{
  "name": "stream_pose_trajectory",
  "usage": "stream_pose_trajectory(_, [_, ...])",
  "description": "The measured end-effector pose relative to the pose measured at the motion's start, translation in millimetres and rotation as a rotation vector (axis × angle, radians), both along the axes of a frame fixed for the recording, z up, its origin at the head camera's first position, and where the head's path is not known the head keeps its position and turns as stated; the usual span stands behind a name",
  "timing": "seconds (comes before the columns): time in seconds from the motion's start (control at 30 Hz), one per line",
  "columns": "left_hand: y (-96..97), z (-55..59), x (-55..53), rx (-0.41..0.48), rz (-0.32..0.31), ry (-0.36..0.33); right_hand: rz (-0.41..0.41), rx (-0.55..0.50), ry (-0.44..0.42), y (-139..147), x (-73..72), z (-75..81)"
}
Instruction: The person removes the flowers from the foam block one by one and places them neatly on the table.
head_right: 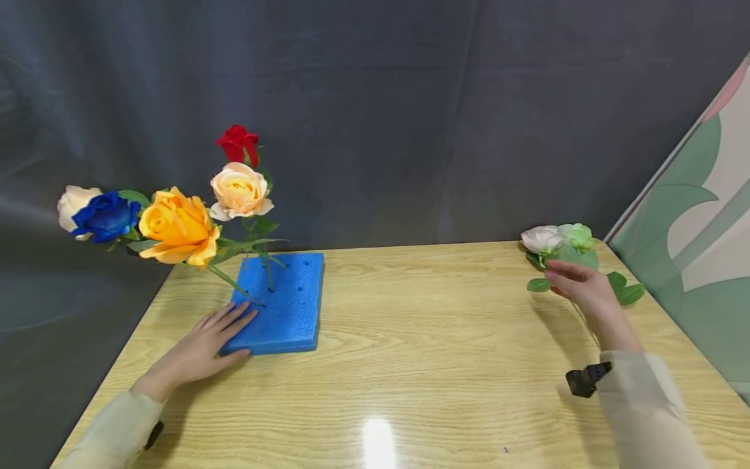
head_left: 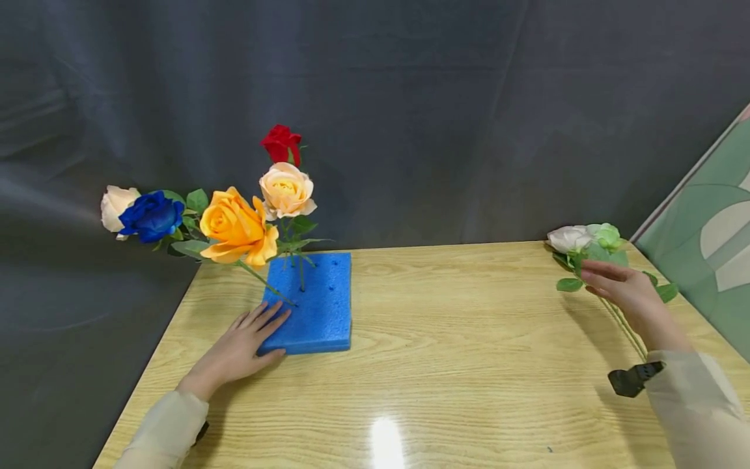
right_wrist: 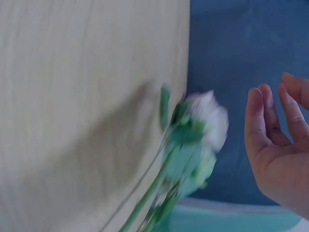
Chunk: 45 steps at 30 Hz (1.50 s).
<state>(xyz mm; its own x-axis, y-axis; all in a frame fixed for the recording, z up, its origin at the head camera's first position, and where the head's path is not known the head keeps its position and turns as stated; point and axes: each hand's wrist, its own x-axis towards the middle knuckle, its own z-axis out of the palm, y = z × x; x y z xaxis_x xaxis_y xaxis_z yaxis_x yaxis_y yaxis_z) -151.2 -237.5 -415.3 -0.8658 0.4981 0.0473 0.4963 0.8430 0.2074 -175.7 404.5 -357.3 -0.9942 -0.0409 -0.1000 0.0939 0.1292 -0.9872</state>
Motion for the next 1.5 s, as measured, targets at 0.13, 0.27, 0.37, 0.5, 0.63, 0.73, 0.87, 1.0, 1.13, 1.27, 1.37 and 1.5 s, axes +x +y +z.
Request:
stream_pose_trajectory(0.13, [-0.2, -0.5, -2.9, 0.005, 0.012, -0.031, 0.060, -0.018, 0.040, -24, -7.2, 4.0])
stream_pose_trajectory(0.27, [0.2, -2.5, -4.4, 0.025, 0.020, -0.056, 0.106, -0.008, 0.049, -50, -14.6, 5.9])
stream_pose_trajectory(0.37, [1.1, -4.3, -5.1, 0.058, 0.023, -0.073, 0.119, 0.052, 0.022, -69, -18.7, 7.8])
stream_pose_trajectory(0.5, [3.2, -6.1, -5.6, 0.121, 0.032, -0.130, 0.145, 0.105, 0.001, -95, -23.5, 9.0])
stream_pose_trajectory(0.63, [5.7, -6.6, -5.7, 0.158, 0.035, -0.170, 0.177, 0.122, -0.002, -122, -28.4, 9.2])
stream_pose_trajectory(0.73, [7.2, -6.5, -5.4, 0.163, 0.038, -0.173, 0.201, 0.115, 0.000, -141, -32.3, 9.5])
stream_pose_trajectory(0.87, [8.3, -6.5, -4.4, 0.161, 0.039, -0.174, 0.229, 0.109, -0.003, -165, -37.6, 9.0])
stream_pose_trajectory(1.0, [8.9, -6.7, -3.4, 0.157, 0.047, -0.174, 0.247, 0.109, -0.004, -188, -43.5, 7.7])
stream_pose_trajectory(1.13, [11.8, -6.9, -2.4, 0.158, 0.052, -0.173, 0.255, 0.107, 0.003, -207, -48.9, 6.8])
stream_pose_trajectory(1.27, [14.8, -5.9, -1.1, 0.166, 0.052, -0.176, 0.254, 0.104, 0.000, -224, -53.6, 7.4])
stream_pose_trajectory(1.37, [16.7, -5.1, 0.3, 0.170, 0.057, -0.183, 0.253, 0.095, -0.010, -237, -56.5, 8.6])
stream_pose_trajectory(1.5, [19.0, -5.1, 1.9, 0.162, 0.067, -0.182, 0.257, 0.073, -0.013, -253, -59.0, 11.6])
